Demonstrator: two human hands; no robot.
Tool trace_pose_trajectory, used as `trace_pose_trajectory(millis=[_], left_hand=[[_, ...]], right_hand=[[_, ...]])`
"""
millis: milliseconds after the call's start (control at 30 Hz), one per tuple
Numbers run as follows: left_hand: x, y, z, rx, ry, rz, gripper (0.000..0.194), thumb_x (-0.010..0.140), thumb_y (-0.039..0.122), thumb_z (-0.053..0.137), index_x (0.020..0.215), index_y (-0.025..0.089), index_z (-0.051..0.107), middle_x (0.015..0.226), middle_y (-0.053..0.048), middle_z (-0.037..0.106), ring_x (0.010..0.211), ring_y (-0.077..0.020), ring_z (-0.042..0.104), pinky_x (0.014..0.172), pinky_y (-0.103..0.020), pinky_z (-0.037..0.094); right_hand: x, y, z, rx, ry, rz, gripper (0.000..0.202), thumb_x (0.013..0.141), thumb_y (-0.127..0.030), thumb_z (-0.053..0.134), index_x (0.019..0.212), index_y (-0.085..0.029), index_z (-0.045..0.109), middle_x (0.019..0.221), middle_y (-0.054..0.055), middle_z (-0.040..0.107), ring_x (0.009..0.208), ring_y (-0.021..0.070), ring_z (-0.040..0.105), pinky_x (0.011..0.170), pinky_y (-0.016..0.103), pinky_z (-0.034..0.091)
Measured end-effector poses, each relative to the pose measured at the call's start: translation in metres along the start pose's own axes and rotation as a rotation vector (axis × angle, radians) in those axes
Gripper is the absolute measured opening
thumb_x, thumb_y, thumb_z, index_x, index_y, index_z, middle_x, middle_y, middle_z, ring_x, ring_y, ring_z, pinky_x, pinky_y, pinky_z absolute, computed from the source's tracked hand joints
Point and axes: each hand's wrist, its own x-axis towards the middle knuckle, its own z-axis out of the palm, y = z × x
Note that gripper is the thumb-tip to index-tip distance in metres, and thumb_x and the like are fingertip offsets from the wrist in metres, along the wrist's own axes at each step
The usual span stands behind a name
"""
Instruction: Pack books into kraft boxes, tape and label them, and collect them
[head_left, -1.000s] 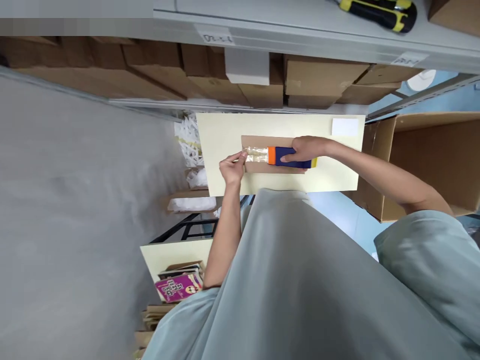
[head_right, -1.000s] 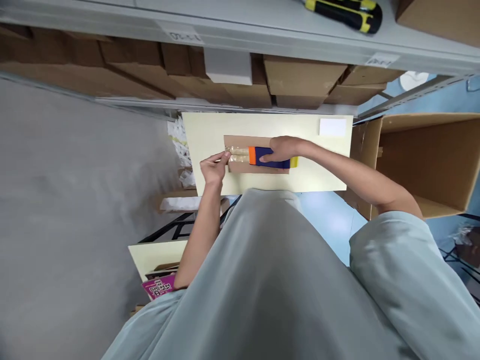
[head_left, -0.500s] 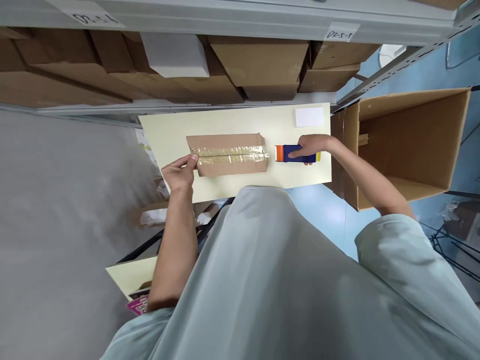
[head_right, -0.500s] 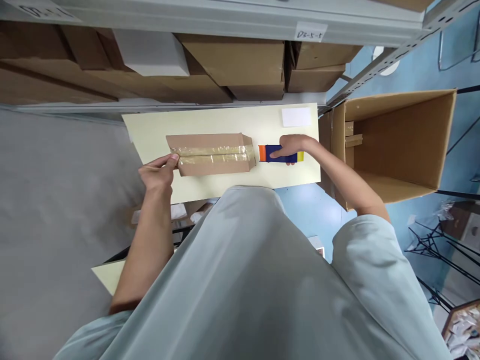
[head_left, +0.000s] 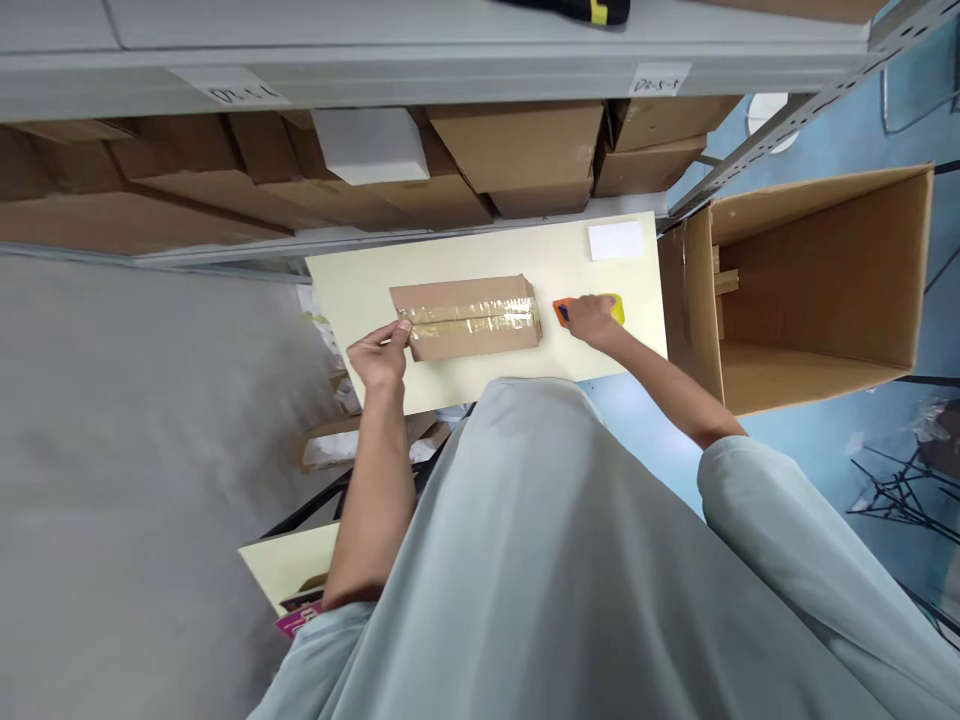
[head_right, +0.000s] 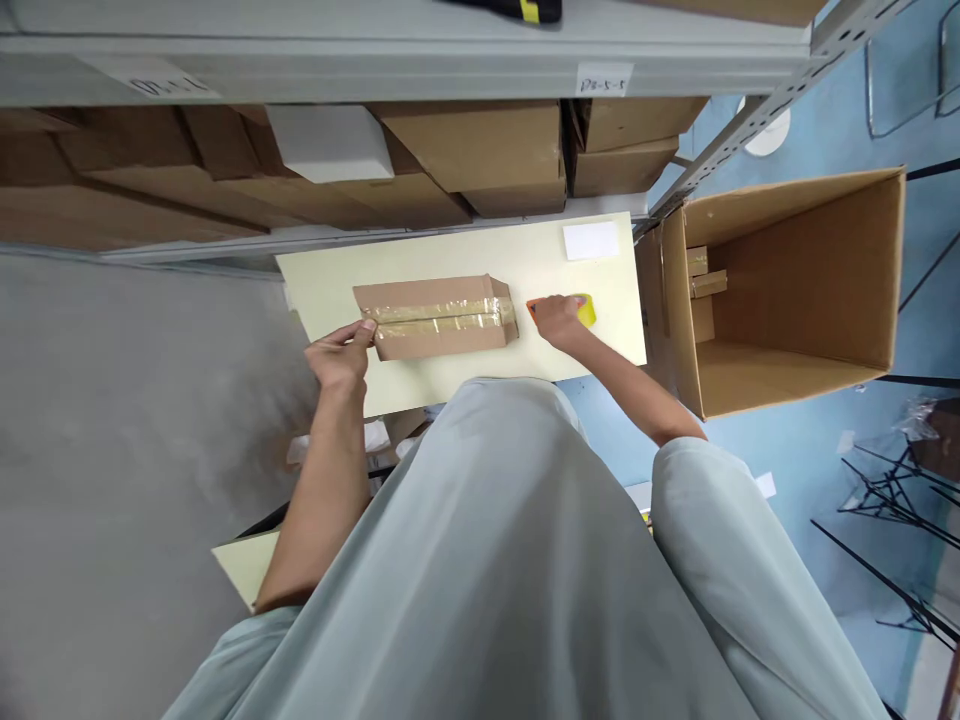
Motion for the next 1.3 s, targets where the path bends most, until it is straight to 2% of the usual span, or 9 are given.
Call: trace_pose_trajectory(millis=[300,400,467,567,700,833,967,1100,1300], left_hand=[[0.015,-0.028,-0.056,0.079,-0.046,0.032,0.028,0.084,0.034,0.079,0.102,0.014,0.085,0.095,-0.012,0.086,0.097,-0.0320,0.082,0.103,-0.050,0.064],[0.008,-0.019,-0.065,0.130,0.025,0.214,0.049,0.089,0.038,0.074,0.131,0.013,0.081,0.129,-0.021,0.083,0.127,-0.0395,0.077,0.120,-0.058,0.055],[-0.008,0.004,-0.056,0.124,0.107,0.418,0.067,0.094,0.039,0.070,0.153,0.009,0.068,0.160,-0.027,0.065,0.155,-0.0436,0.058,0.134,-0.061,0.041],[-0.044,0.059,-0.031,0.025,-0.001,0.731,0.068,0.104,0.040,0.058,0.168,0.016,0.055,0.171,-0.022,0.056,0.170,-0.0413,0.039,0.138,-0.065,0.034],[-0.079,0.133,-0.010,-0.048,-0.091,1.073,0.062,0.107,0.033,0.052,0.169,0.027,0.055,0.172,-0.013,0.057,0.170,-0.0363,0.039,0.139,-0.064,0.034],[-0.070,0.188,-0.011,-0.155,0.068,1.109,0.061,0.105,0.023,0.047,0.165,0.024,0.060,0.174,-0.017,0.054,0.167,-0.0364,0.045,0.135,-0.062,0.042],[-0.042,0.233,-0.024,-0.223,0.171,1.093,0.062,0.099,0.018,0.051,0.158,0.022,0.067,0.165,-0.020,0.062,0.159,-0.0409,0.054,0.129,-0.063,0.049],[-0.035,0.252,-0.040,-0.216,0.183,1.119,0.062,0.097,0.016,0.051,0.156,0.021,0.069,0.160,-0.020,0.066,0.156,-0.0423,0.057,0.126,-0.064,0.052],[-0.037,0.224,-0.057,-0.203,0.156,1.135,0.056,0.100,0.019,0.051,0.150,0.025,0.074,0.155,-0.018,0.071,0.152,-0.0402,0.060,0.125,-0.059,0.054]], right_hand=[[-0.066,0.008,0.040,0.301,0.108,0.206,0.056,0.109,-0.070,0.055,0.111,-0.017,0.074,0.114,0.024,0.084,0.111,0.0364,0.082,0.084,0.037,0.059],[-0.077,-0.006,0.040,0.427,0.201,0.174,0.053,0.108,-0.069,0.055,0.112,-0.018,0.071,0.115,0.022,0.084,0.111,0.0364,0.083,0.086,0.038,0.061],[-0.078,-0.021,0.030,0.490,0.286,0.104,0.040,0.107,-0.058,0.057,0.116,-0.020,0.069,0.117,0.018,0.084,0.111,0.0348,0.083,0.089,0.039,0.063],[-0.074,-0.053,-0.006,0.524,0.399,-0.053,0.032,0.104,-0.042,0.056,0.128,-0.024,0.065,0.121,0.014,0.083,0.114,0.0341,0.082,0.093,0.043,0.066],[-0.076,-0.112,-0.086,0.407,0.531,-0.300,0.045,0.104,-0.041,0.053,0.144,-0.019,0.055,0.135,0.019,0.077,0.121,0.0349,0.078,0.103,0.046,0.063],[-0.081,-0.175,-0.169,0.128,0.672,-0.455,0.042,0.107,-0.036,0.050,0.143,-0.015,0.055,0.140,0.023,0.073,0.129,0.0366,0.072,0.114,0.048,0.056],[-0.079,-0.227,-0.234,-0.136,0.731,-0.439,0.041,0.108,-0.027,0.049,0.145,-0.013,0.057,0.144,0.025,0.073,0.137,0.0357,0.068,0.118,0.044,0.051],[-0.071,-0.260,-0.275,-0.312,0.698,-0.325,0.038,0.109,-0.028,0.056,0.144,-0.015,0.062,0.147,0.021,0.075,0.143,0.0329,0.067,0.123,0.041,0.046],[-0.054,-0.276,-0.295,-0.324,0.698,-0.227,0.037,0.104,-0.026,0.067,0.140,-0.015,0.069,0.143,0.018,0.078,0.137,0.0301,0.070,0.121,0.037,0.047]])
